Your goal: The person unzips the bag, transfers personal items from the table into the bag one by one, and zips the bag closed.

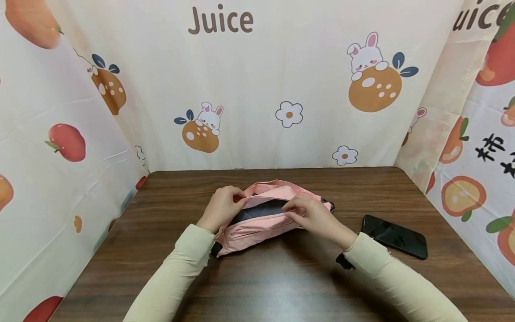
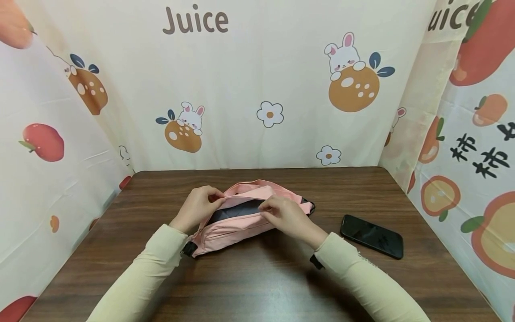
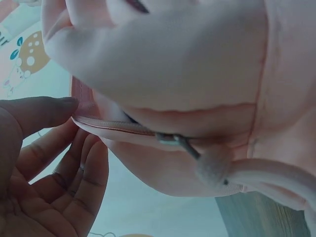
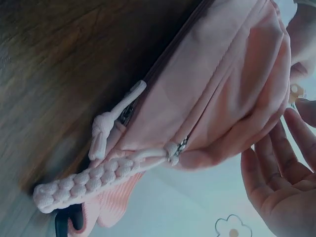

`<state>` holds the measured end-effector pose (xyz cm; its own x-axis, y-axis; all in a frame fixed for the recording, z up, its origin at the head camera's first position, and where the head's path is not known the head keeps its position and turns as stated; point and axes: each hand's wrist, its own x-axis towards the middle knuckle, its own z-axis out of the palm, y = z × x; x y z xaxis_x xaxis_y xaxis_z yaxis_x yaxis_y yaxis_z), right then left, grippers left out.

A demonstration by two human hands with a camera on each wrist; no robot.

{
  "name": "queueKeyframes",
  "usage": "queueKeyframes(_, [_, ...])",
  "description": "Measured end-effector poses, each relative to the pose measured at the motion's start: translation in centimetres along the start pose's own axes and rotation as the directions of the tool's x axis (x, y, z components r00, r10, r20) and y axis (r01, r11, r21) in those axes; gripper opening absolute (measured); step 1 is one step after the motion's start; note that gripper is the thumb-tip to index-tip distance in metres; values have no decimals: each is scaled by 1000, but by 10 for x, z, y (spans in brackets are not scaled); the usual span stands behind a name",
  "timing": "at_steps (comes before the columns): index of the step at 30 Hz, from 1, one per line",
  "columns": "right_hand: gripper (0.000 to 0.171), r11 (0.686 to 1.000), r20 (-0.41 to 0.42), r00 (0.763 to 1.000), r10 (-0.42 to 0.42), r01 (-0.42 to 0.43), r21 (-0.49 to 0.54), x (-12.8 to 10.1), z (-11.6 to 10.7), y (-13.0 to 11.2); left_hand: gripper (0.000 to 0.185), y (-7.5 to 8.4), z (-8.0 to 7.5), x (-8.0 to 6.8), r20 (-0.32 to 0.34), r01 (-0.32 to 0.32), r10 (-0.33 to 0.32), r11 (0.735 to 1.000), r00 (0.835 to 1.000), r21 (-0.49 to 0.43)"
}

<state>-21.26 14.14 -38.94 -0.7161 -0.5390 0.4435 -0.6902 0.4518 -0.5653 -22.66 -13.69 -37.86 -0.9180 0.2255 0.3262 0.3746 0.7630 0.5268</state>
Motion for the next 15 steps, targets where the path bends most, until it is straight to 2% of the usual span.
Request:
queueKeyframes(8, [21,996,-75,995,64,-69,-57,-8,-21,13,5,0,0,-1,-7,-14,14,1000,1000,3])
queueKeyframes(15, [22,978,-150,979,135,-156,-140,-24,-47,41,5,-1,0,-2,-7,-19,19,1000,1000,7])
